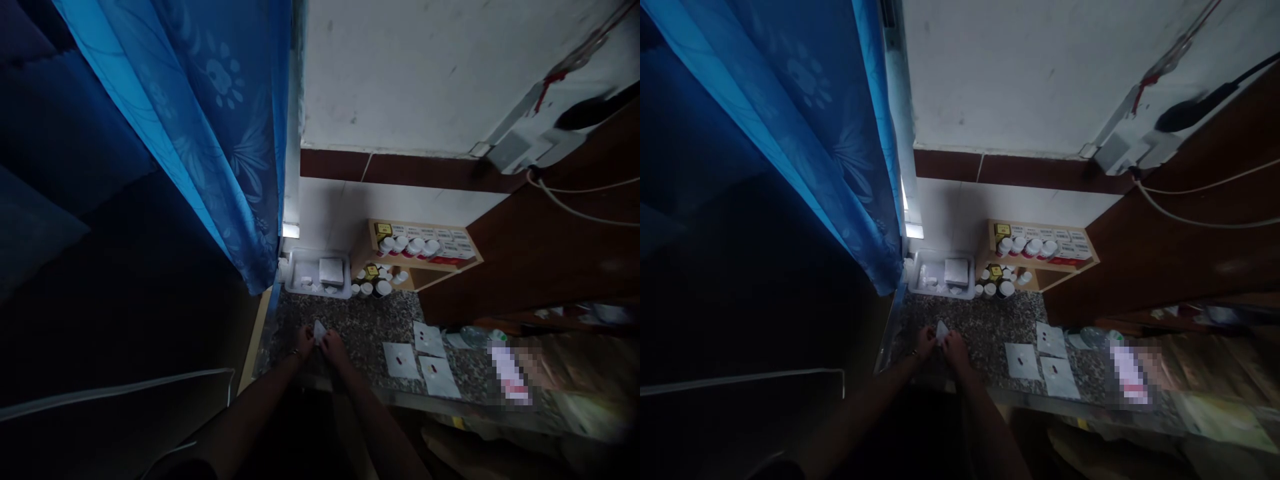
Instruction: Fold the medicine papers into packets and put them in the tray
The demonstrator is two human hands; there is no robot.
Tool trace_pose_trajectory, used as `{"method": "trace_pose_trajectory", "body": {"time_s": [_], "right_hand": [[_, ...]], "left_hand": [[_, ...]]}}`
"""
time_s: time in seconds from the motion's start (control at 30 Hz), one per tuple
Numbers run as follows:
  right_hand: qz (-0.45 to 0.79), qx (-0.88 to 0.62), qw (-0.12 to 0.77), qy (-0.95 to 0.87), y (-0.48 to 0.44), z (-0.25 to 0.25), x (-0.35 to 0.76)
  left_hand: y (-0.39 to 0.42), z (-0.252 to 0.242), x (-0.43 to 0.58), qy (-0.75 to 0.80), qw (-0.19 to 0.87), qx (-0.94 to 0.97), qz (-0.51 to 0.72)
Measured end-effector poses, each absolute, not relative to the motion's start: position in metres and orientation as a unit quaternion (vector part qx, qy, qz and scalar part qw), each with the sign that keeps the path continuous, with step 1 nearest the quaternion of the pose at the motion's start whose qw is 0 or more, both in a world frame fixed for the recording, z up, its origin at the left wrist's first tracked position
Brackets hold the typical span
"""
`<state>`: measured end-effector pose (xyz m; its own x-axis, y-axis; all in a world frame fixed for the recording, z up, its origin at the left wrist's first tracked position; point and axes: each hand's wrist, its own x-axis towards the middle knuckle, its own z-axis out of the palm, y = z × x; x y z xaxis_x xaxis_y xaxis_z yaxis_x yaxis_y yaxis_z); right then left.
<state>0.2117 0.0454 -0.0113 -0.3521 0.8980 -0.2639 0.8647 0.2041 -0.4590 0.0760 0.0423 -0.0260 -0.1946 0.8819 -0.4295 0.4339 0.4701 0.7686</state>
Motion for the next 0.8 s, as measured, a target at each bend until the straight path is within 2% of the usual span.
{"method": "trace_pose_trajectory", "body": {"time_s": [0.33,0.57,0.8], "right_hand": [[0.257,-0.584,0.06,-0.768,0.039,-0.01,0.212],[0.262,-0.542,0.049,-0.797,0.034,-0.003,0.214],[0.249,-0.549,0.09,-0.792,0.031,-0.014,0.214]], "left_hand": [[0.053,-0.011,0.079,0.767,0.424,0.468,0.116],[0.069,0.021,0.08,0.758,0.409,0.5,0.088],[0.085,0.029,0.078,0.734,0.412,0.539,0.018]]}}
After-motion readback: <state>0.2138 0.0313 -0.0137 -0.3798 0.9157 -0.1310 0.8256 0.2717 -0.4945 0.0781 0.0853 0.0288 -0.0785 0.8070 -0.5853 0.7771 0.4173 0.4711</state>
